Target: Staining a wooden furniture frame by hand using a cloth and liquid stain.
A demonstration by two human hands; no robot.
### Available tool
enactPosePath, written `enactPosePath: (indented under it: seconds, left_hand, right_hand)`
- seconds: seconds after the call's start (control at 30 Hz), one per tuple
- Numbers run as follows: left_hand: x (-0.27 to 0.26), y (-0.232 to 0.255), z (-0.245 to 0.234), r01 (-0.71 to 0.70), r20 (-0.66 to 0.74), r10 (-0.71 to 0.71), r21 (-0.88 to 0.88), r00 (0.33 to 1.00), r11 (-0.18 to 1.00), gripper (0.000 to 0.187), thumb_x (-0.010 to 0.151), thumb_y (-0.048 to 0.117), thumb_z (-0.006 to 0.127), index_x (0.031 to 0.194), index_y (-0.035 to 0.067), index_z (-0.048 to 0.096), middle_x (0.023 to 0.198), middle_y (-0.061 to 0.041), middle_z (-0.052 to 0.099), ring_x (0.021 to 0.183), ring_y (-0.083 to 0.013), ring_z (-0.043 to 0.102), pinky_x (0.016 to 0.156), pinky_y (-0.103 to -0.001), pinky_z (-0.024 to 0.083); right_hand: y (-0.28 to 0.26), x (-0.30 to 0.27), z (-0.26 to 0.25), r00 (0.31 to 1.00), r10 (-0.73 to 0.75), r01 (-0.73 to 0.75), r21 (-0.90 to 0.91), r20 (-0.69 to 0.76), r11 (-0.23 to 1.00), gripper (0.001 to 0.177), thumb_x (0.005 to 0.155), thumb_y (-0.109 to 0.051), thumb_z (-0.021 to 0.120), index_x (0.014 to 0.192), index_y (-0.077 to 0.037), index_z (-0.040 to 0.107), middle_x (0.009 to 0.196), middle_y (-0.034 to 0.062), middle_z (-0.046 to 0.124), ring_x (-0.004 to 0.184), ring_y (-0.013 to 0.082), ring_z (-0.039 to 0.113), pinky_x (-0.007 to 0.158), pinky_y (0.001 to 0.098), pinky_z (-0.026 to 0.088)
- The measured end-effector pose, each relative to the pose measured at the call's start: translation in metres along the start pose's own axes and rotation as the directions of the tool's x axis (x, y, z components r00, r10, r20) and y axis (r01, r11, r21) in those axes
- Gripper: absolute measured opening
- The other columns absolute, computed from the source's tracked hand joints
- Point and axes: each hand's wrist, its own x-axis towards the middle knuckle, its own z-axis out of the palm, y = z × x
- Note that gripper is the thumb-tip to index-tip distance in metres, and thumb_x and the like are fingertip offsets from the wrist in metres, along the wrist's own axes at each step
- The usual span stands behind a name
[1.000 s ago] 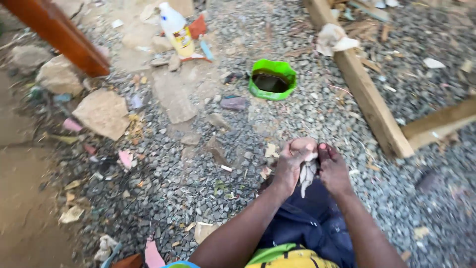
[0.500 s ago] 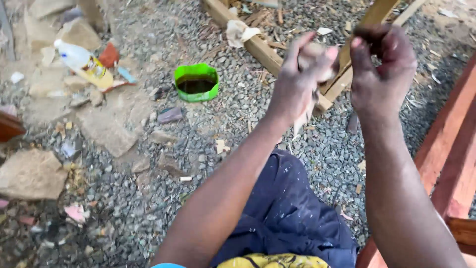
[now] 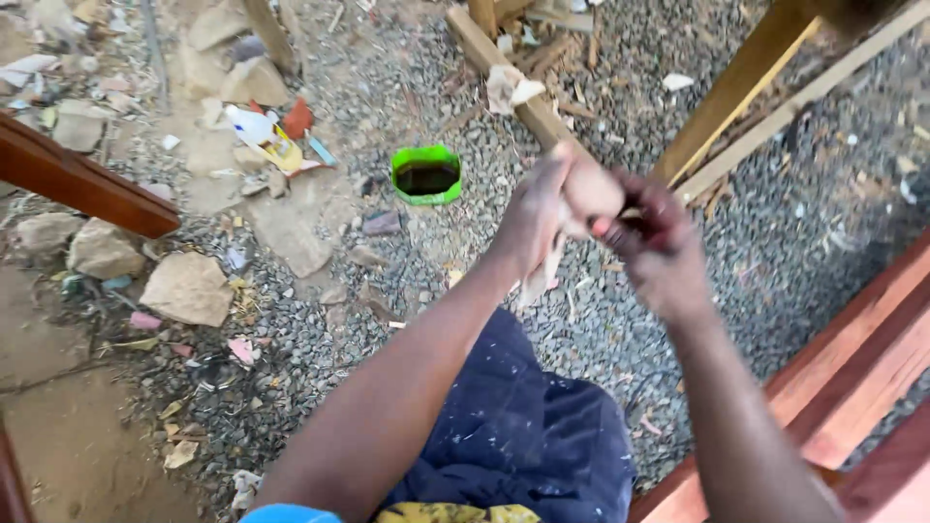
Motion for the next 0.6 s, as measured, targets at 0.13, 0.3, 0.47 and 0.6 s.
enactPosePath:
  seconds: [0.13, 0.3, 0.47, 0.6]
  left_hand:
    - [0.0, 0.0, -0.009, 0.075, -0.157, -0.078, -0.023, 0.985, 0.997, 0.044, 0.108, 0.047, 0.04, 0.1, 0.007, 0.054, 0.072, -0.013, 0.062, 0.057, -0.0302, 0.07, 0.039, -0.031, 0.055]
    - [-0.029, 0.06, 0.026, 0.226, -0.53, -0.178, 0.026, 0.829, 0.974, 0.048, 0.101, 0.052, 0.056, 0.077, 0.01, 0.056, 0.056, -0.008, 0.056, 0.041, -0.0219, 0.06, 0.026, -0.023, 0.042]
    - [-0.061, 0.131, 0.055, 0.268, -0.306, -0.248, 0.024, 0.919, 0.963, 0.026, 0.098, 0.036, 0.069, 0.098, 0.01, 0.071, 0.077, -0.006, 0.069, 0.059, -0.0135, 0.064, 0.04, -0.019, 0.045]
    - [-0.06, 0.131, 0.074, 0.306, -0.363, -0.249, 0.11, 0.898, 0.946, 0.05, 0.09, 0.042, 0.083, 0.12, 0.006, 0.066, 0.09, -0.014, 0.07, 0.068, -0.0182, 0.064, 0.046, -0.025, 0.052]
  right_hand:
    - [-0.024, 0.013, 0.008, 0.988, 0.149, -0.155, 0.132, 0.051, 0.979, 0.046, 0.082, 0.002, 0.08, 0.125, 0.001, 0.066, 0.114, 0.0117, 0.068, 0.104, 0.0177, 0.062, 0.094, 0.0344, 0.057]
    - [-0.09, 0.02, 0.024, 0.959, 0.281, -0.279, 0.197, 0.017, 0.94, 0.03, 0.084, 0.002, 0.081, 0.112, 0.003, 0.072, 0.101, 0.0076, 0.073, 0.097, 0.01, 0.064, 0.084, 0.0265, 0.057]
    - [-0.151, 0.027, 0.036, 0.931, 0.339, -0.305, 0.218, -0.136, 0.927, 0.02, 0.085, 0.011, 0.076, 0.102, 0.003, 0.073, 0.09, 0.0103, 0.071, 0.081, 0.0116, 0.065, 0.071, 0.0263, 0.058]
    - [-0.191, 0.035, 0.042, 0.913, 0.383, -0.362, 0.154, -0.142, 0.92, 0.015, 0.084, 0.011, 0.076, 0.095, 0.0, 0.074, 0.082, 0.009, 0.071, 0.07, 0.0082, 0.064, 0.061, 0.0198, 0.053]
